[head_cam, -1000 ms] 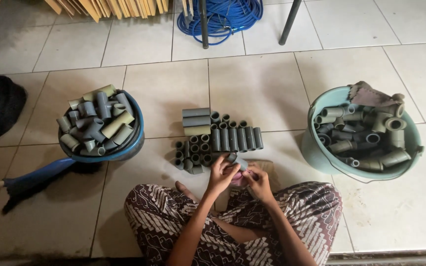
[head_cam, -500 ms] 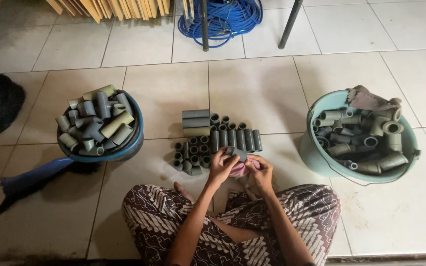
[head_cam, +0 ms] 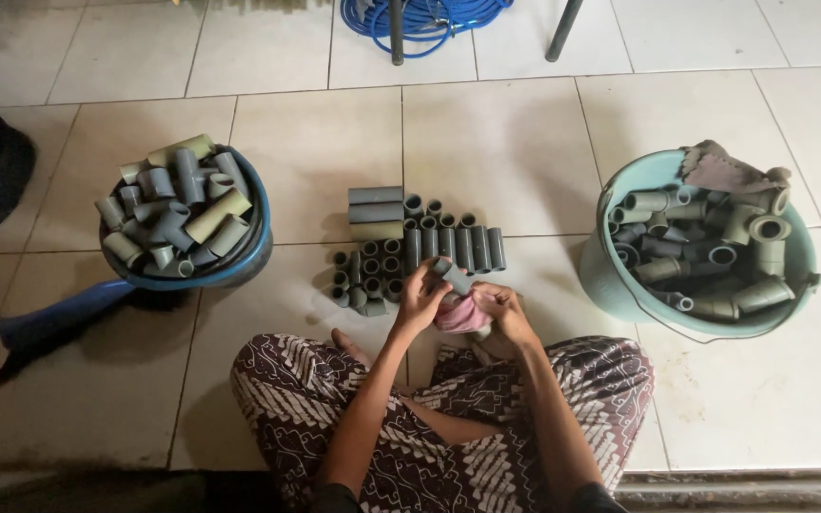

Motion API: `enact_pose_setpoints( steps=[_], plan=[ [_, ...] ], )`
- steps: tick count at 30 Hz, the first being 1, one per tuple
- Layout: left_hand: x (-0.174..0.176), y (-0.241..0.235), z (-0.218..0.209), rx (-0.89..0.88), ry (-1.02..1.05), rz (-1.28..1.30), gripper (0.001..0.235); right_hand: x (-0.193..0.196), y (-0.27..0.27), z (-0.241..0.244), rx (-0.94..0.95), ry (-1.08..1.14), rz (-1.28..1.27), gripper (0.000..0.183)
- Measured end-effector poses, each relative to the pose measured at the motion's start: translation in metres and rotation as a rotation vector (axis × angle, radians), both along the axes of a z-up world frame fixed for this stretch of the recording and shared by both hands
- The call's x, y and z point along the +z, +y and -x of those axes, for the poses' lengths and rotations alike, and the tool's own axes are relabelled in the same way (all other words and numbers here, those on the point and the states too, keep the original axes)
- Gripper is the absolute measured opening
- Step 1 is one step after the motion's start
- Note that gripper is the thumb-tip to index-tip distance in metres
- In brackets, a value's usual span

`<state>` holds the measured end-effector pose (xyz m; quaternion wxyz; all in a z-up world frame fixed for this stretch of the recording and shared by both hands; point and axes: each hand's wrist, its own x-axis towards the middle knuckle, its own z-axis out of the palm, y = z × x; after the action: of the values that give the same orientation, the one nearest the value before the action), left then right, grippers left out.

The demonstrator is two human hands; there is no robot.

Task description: The person sits on the floor and wipes small cylindrical pipe fittings with a pink cloth. They pick up each fitting from a bucket, rub it with the cloth, and place it on the floor in a neat arrangement.

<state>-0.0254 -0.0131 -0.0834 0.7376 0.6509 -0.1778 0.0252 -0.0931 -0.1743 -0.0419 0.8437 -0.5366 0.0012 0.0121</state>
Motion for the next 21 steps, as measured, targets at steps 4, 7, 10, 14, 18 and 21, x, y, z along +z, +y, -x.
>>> enact_pose_setpoints(
  steps=[4,7,10,14,18,21],
  plan=[
    [-0.004,0.000,-0.003,-0.003,0.115,0.137,0.050,0.040,0.008,0.006,-0.051,0.048,-0.305,0.021],
    [-0.003,0.011,-0.005,0.009,0.164,0.140,0.051,0.033,0.004,-0.002,-0.312,0.059,-0.264,0.018],
    [-0.007,0.003,0.000,-0.075,0.134,0.086,0.055,0.010,0.003,-0.010,-0.355,-0.255,0.224,0.018],
    [-0.008,-0.004,0.005,-0.048,0.144,-0.042,0.041,0.001,0.005,-0.013,-0.343,-0.382,0.457,0.012],
    [0.002,-0.003,0.008,0.029,0.111,-0.094,0.031,0.007,0.003,-0.009,-0.350,-0.376,0.561,0.009],
    [-0.037,0.001,0.000,0.084,0.194,-0.063,0.034,0.008,0.002,-0.009,-0.312,-0.371,0.562,0.009]
  ],
)
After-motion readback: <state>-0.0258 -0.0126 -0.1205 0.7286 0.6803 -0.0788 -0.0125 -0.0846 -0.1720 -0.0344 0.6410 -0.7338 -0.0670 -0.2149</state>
